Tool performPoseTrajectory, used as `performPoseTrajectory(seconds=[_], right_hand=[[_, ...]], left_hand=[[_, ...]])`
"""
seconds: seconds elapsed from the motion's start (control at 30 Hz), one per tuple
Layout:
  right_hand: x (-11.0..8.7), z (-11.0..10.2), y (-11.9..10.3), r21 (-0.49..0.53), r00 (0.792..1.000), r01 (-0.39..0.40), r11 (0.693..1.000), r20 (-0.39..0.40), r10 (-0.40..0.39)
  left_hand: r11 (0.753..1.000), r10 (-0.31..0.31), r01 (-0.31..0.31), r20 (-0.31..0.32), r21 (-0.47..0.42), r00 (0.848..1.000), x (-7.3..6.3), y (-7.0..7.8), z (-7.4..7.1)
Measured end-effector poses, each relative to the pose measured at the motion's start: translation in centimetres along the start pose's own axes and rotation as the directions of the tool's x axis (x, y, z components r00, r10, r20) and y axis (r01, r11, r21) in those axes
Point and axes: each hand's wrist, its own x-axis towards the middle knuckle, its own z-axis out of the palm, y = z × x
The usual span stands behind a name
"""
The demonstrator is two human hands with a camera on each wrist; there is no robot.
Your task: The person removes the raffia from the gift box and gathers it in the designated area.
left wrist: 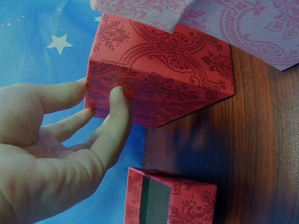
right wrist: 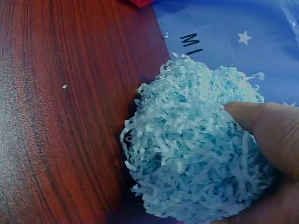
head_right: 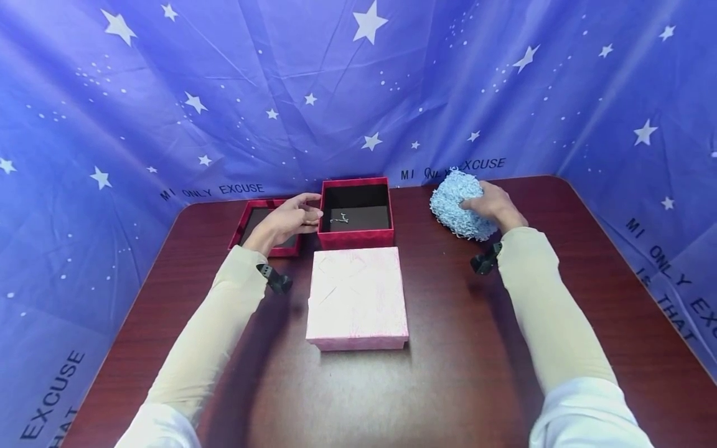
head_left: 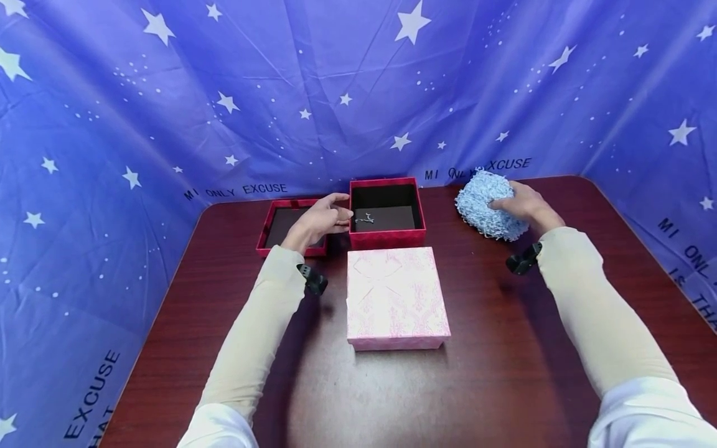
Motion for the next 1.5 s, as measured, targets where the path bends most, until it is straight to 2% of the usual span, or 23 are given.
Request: performPoseTrajectory(seconds=[0.2,0.43,0.53,0.63,0.73,0.87,1.0,1.13,1.23,1.37,1.5], right_hand=[[-0.6,-1.0,-0.5,-0.033,0.998,-0.025,0.999,0.053,0.027],[-1.4,-2.3,-1.2,-0.035,0.999,0.034,0.999,0.008,-0.034],[-1.9,-2.6,-1.7,-0.054,0.998,0.051,0.997,-0.024,-0.052],[-2.5,-2.5,-2.5,-0.080,0.994,0.069,0.994,-0.084,-0.075],[-3.2,-2.0,-3.4,-0.088,0.981,0.101,0.991,-0.158,-0.114],[-4.0,-0.7,-4.8,-0.099,0.953,0.169,0.981,-0.236,-0.188],[-5.3,1.1,-6.0,-0.112,0.929,0.233,0.966,-0.269,-0.255],[-6.7,3.1,-6.6,-0.116,0.913,0.303,0.946,-0.250,-0.324],[-7.6,4.5,-6.8,-0.107,0.911,0.339,0.935,-0.208,-0.355],[-8.8,6.0,-7.0,-0.080,0.910,0.379,0.922,-0.151,-0.387],[-9.7,7.2,-7.0,-0.025,0.909,0.408,0.913,-0.085,-0.409]], left_hand=[[1.000,-0.002,0.002,-0.003,0.009,1.000,0.0,-0.1,-0.2],[1.000,-0.011,0.011,-0.019,0.007,1.000,-0.1,0.1,-0.4],[0.994,-0.001,0.006,-0.048,0.110,0.999,-0.5,0.0,-0.5],[0.965,0.023,-0.002,-0.078,0.263,0.997,-1.2,-0.4,-0.6],[0.936,0.042,-0.005,-0.097,0.352,0.994,-2.0,-0.9,-0.8],[0.933,0.055,-0.019,-0.090,0.360,0.994,-3.4,-1.6,-1.0],[0.929,0.067,-0.041,-0.057,0.368,0.996,-4.8,-2.0,-0.6],[0.911,0.085,-0.068,-0.024,0.406,0.996,-6.1,-2.2,0.3],[0.900,0.101,-0.092,0.001,0.425,0.995,-6.9,-2.4,0.7],[0.910,0.110,-0.117,0.039,0.398,0.993,-7.6,-3.1,1.0],[0.934,0.089,-0.104,0.060,0.341,0.994,-8.4,-3.8,1.2]])
